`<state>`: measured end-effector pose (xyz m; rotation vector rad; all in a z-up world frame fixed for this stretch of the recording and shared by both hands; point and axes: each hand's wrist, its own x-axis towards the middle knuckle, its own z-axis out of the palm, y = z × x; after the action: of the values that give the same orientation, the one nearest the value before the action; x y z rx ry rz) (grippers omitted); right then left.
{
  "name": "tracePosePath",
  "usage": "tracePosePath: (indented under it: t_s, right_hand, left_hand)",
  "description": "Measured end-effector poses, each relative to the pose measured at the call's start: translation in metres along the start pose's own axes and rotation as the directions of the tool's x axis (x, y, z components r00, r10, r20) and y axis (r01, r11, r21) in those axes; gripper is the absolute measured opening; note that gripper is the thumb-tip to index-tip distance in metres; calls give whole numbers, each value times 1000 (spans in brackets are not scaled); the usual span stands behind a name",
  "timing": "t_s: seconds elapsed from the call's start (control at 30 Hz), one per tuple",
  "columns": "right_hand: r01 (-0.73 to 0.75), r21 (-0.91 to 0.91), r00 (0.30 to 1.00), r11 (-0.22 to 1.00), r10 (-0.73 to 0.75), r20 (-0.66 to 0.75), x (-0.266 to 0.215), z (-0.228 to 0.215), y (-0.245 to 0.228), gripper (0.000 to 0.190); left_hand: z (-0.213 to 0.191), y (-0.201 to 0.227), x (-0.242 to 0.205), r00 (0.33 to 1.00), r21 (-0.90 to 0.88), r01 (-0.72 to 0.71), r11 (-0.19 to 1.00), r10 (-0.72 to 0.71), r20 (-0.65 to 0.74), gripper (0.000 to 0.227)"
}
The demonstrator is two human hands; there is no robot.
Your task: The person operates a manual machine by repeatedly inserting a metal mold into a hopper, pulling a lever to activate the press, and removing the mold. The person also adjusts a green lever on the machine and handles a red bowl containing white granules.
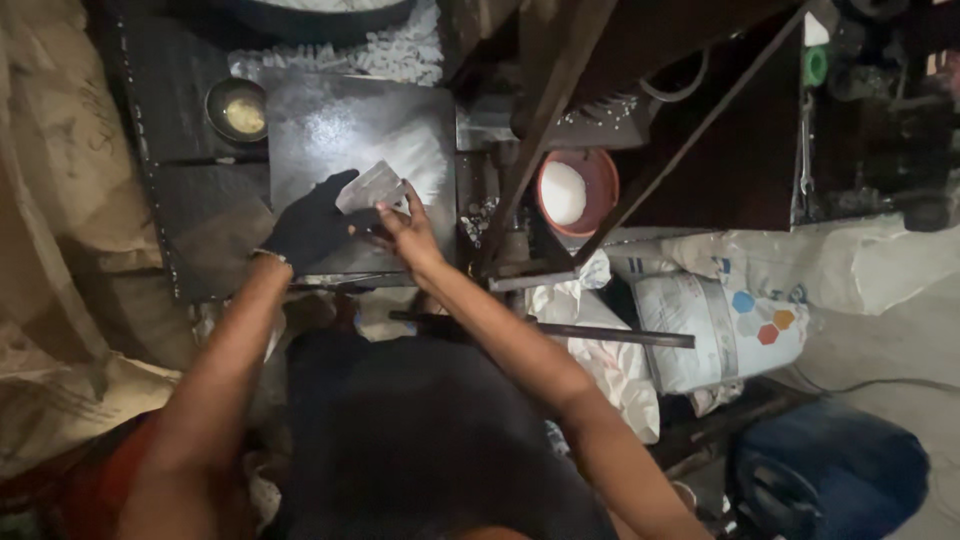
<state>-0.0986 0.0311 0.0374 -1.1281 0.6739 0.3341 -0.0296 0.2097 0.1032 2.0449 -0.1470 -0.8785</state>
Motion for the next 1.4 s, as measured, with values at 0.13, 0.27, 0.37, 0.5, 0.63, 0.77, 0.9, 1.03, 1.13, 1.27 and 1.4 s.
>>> tracePosePath:
  t_s: [0.13, 0.27, 0.37, 0.5, 0.63, 0.77, 0.9, 1.03, 1.13, 1.27, 1.4]
  right_hand:
    - [63, -157, 998, 986, -64, -2, -24, -13, -14, 66]
    - [443, -437, 882, 783, -467, 59, -86, -57, -22, 27]
    - [515, -376, 762, 770, -613, -211, -121, -98, -36, 20]
    - [337, -937, 407, 87, -911, 62, -109, -152, -69, 13]
    - [226, -953, 398, 203, -912, -100, -89, -170, -72, 14]
    - [175, -964, 459, 198, -883, -98, -88, -174, -67, 15]
    - [169, -970, 452, 178, -888, -84, -89, -173, -67, 14]
    - [155, -948, 467, 278, -866, -178, -87, -169, -72, 16]
    - [45, -924, 564, 379, -773, -289, -89, -167, -72, 17]
    - [104, -928, 552, 358, -797, -246, -87, -167, -76, 15]
    - [61, -909, 564, 413, -765, -310, -87, -170, -73, 15]
  left_hand:
    - [13, 13, 1, 936, 340, -145, 929, 240, -257, 90]
    - [37, 20, 12, 912, 340, -29, 940, 164, -376, 78]
    - [42, 27, 32, 910, 340, -98, 935, 223, -351, 78]
    - [46, 42, 70, 930, 284, -157, 946, 238, -278, 83]
    - [63, 64, 116, 905, 338, -263, 904, 353, -238, 82]
    - [84, 83, 157, 753, 403, -448, 798, 580, -310, 83]
    - [94, 83, 161, 780, 203, -460, 864, 503, -371, 95]
    - [97, 80, 148, 895, -305, -402, 863, 300, -331, 81]
    - [104, 85, 144, 894, -184, -359, 915, 281, -349, 67]
    - [116, 105, 154, 896, -30, -326, 945, 299, -329, 62]
    - [136, 117, 161, 873, -123, -396, 910, 331, -358, 61]
